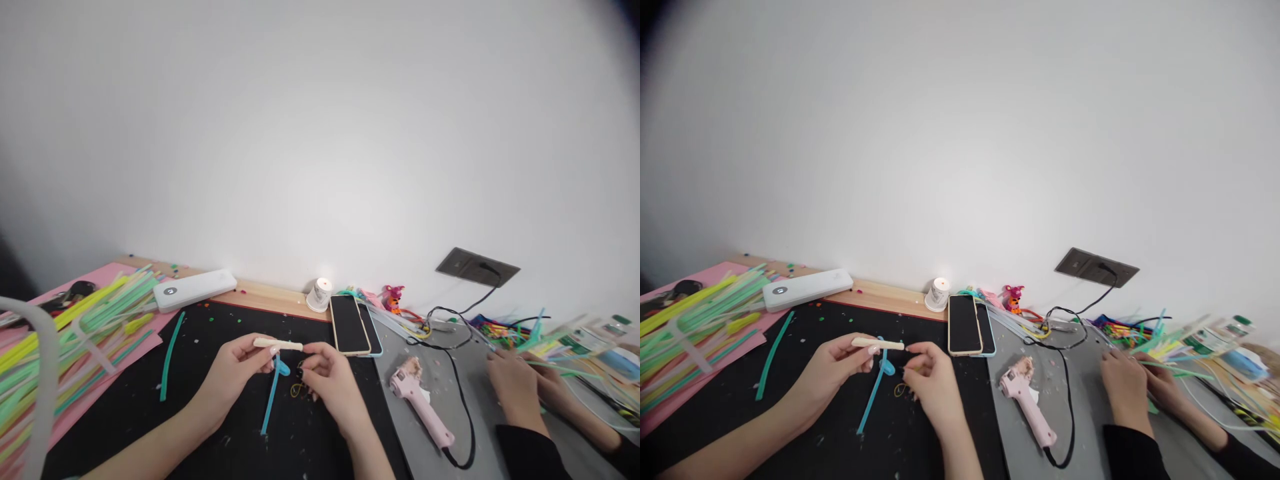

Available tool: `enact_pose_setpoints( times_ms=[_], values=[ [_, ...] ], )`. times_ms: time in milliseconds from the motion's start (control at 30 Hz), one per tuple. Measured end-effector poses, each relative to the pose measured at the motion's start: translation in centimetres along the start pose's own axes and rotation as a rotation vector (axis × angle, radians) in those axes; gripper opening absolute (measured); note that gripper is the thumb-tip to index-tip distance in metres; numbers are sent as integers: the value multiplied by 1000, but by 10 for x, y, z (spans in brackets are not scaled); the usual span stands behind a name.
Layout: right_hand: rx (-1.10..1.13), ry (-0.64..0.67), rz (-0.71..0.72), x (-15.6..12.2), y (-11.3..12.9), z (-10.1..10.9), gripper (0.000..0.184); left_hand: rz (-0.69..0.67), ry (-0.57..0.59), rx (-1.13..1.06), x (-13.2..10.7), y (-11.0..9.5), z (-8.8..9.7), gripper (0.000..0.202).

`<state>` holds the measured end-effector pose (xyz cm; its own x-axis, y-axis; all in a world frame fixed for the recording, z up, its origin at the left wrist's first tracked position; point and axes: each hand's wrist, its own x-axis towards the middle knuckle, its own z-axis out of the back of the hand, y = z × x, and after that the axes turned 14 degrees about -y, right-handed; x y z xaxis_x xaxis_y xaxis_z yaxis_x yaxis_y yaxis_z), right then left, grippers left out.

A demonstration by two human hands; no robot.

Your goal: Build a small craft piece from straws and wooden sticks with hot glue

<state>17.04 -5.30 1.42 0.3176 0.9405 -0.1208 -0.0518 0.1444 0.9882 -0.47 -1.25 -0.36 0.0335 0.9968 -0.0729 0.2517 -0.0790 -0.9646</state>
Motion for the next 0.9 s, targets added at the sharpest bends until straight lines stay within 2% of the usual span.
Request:
enact_pose_setpoints(
  times_ms=[67,100,200,233,300,367,467,567,700,800,900],
  values=[
    [-183,-62,52,-2,6,24,19,-18,-18,24,1,0,2,17],
    [-273,-113,82,-4,8,39,20,-26,-20,36,2,0,2,17],
    [-597,-379,228,-9,9,94,27,-52,-10,64,0,-4,2,17],
    [-759,-491,223,-11,7,112,29,-60,-4,72,0,-5,1,17],
    [-1066,-638,187,-14,2,144,37,-77,10,93,-3,-9,-1,17],
    [-1301,-713,69,-15,-6,165,43,-89,22,112,-4,-11,-2,17],
    [-1424,-670,-43,-14,-16,175,48,-106,42,125,-5,-10,-3,16],
    [-1382,-616,-71,-10,-21,172,44,-125,58,127,-5,-8,-2,14],
    [-1311,-650,-82,-7,-18,172,34,-136,73,117,-4,-9,-1,13],
    [-1197,-753,-15,-10,-9,171,29,-130,51,128,-4,-11,0,13],
    [-988,-840,175,-16,2,158,27,-119,13,155,-4,-12,1,15]
  ],
)
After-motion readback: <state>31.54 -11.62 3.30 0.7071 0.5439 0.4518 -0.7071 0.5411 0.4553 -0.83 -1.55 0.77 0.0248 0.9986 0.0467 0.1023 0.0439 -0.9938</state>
